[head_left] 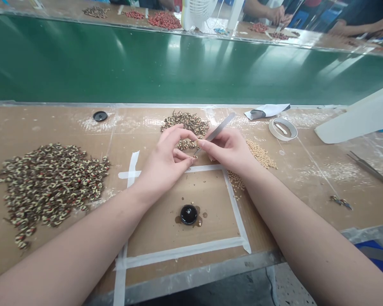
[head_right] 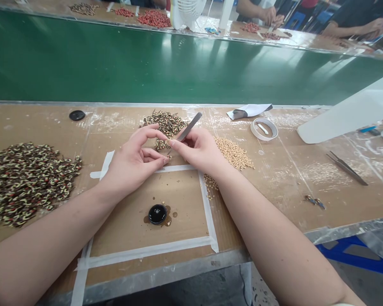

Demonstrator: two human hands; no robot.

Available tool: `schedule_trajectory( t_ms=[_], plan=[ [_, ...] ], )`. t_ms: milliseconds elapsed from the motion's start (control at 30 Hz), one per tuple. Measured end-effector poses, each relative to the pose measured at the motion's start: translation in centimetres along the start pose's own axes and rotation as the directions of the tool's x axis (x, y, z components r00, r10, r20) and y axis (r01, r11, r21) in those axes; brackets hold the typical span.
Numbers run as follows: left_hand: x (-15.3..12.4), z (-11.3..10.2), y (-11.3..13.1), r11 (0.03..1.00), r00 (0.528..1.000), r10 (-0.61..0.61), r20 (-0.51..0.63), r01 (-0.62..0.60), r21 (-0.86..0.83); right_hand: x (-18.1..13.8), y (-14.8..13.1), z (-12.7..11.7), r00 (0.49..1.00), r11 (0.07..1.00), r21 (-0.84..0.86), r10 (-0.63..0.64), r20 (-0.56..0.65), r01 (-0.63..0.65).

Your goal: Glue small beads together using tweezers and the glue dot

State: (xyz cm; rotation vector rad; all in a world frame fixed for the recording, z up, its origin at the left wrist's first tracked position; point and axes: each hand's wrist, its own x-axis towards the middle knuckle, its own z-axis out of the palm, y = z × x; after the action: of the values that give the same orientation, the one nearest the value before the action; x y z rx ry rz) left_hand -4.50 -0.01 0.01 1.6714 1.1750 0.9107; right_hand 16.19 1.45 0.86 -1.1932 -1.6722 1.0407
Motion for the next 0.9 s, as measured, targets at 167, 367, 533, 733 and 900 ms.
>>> schedule_trajectory(
  t_ms=[167,367,533,733,900],
  plan=[
    [-0.1,0.1,-0.1,0.995,0.999,0.047,-0.012,-0.046,0.089,0.2,0.2,-0.1,0.986,0.998,-0.028,0.042,-0.16,-0.047],
    [-0.3,0.0,-0.2,0.95,0.986,0.166,-0.013,-0.157,0.271,0.7,0.9,-3.0,0.922,0.909,-0.414,-0.124,-0.367,-0.042],
    [-0.1,-0.1,-0.5,0.933,0.989,0.143,-0.02,-0.128,0.336,0.9,0.8,-5.5,0.903,0.745,-0.623,-0.068,-0.424,-0.237],
    [-0.1,-0.1,-0.8,0.941,0.989,0.143,-0.037,-0.124,0.314,1.2,0.8,-5.6,0.899,0.596,-0.692,0.128,-0.419,-0.407],
    [-0.1,-0.2,-0.5,0.945,0.977,0.182,-0.107,-0.144,0.295,1.2,0.7,-5.7,0.898,0.588,-0.699,0.116,-0.426,-0.407]
  ],
)
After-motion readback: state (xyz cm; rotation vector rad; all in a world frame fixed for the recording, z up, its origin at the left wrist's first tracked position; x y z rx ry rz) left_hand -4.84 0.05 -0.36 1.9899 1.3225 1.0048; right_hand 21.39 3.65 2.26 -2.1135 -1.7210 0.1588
